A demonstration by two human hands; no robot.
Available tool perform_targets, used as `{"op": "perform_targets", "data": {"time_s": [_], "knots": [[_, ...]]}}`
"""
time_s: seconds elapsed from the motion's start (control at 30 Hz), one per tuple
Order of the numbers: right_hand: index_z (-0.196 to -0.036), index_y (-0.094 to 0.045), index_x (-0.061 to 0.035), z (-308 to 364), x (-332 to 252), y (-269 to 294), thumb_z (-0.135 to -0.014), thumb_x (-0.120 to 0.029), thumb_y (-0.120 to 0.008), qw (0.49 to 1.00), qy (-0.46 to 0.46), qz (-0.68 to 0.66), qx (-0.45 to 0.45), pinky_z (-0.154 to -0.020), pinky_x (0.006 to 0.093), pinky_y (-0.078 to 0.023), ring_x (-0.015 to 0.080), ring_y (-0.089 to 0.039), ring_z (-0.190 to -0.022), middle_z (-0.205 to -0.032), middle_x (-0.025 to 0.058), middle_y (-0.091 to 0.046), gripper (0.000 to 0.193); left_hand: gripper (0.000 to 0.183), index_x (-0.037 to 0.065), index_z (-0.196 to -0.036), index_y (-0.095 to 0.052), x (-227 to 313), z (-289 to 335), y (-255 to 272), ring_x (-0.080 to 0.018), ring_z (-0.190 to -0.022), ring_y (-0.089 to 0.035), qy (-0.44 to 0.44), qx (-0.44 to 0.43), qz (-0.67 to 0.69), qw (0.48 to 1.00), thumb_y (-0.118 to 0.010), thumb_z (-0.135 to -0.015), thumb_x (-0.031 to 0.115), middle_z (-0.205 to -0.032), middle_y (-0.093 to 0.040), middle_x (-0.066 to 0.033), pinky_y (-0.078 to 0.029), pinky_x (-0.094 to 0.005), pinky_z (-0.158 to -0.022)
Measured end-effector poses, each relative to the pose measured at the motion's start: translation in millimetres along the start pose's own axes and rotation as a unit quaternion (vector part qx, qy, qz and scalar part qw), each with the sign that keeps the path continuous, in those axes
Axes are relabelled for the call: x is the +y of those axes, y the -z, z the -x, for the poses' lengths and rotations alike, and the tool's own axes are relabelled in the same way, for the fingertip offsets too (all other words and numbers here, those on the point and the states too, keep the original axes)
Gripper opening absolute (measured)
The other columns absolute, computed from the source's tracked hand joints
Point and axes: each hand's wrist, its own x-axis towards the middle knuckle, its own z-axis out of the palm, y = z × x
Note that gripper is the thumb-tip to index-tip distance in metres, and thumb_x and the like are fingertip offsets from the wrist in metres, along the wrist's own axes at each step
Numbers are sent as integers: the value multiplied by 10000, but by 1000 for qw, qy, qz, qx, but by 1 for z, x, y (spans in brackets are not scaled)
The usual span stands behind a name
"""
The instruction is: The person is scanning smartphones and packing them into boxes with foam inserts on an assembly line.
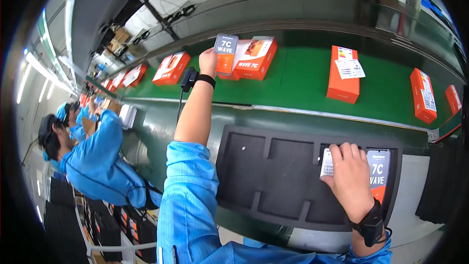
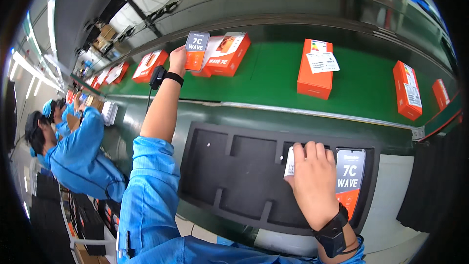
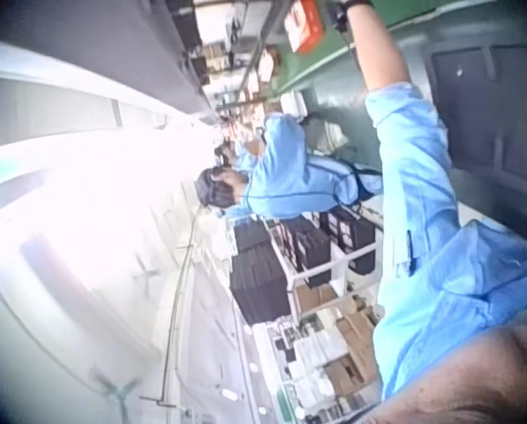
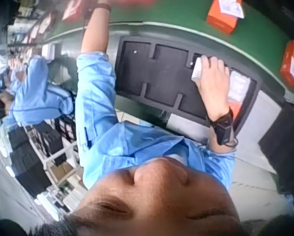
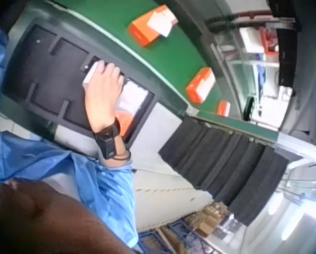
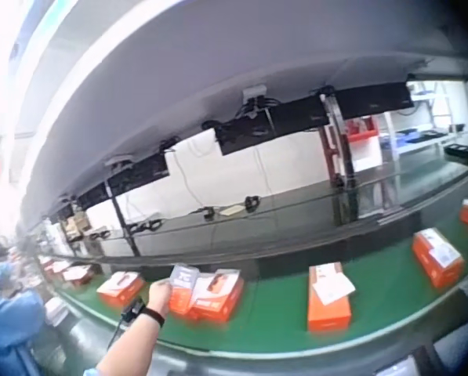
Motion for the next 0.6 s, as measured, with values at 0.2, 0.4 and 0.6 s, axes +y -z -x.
{"op": "perform_targets", "data": {"time_s": [0.2, 0.4, 0.6], "knots": [[-985, -536, -29, -6, -10, -2, -664, -145, -773, 998, -1, -52, -40, -873, 393, -413, 292, -502, -963, -981, 125, -496, 415, 510, 116, -1095, -668, -36, -2, -43, -346, -1111, -566, -173, -6, -581, 795, -366, -940, 496, -1133, -640, -142, -419, -495, -960], [-1127, -511, -19, -15, -20, 0, -709, -132, -755, 990, -37, -101, -88, -750, 377, -486, 279, -573, -885, -977, 124, -516, 497, 572, 135, -1323, -515, -13, 17, -37, -335, -1282, -433, -238, -45, -595, 766, -391, -926, 528, -1364, -501, -136, -335, -510, -1042], [-1227, -525, -53, -15, -25, 2, -710, -99, -728, 992, -7, -118, -39, -714, 373, -502, 285, -596, -868, -957, 106, -539, 557, 994, 17, -1436, -320, 28, 93, -100, -409, -1217, -482, -220, -191, -569, 769, -505, -762, 724, -1279, -505, -277, -384, -445, -1025]]}}
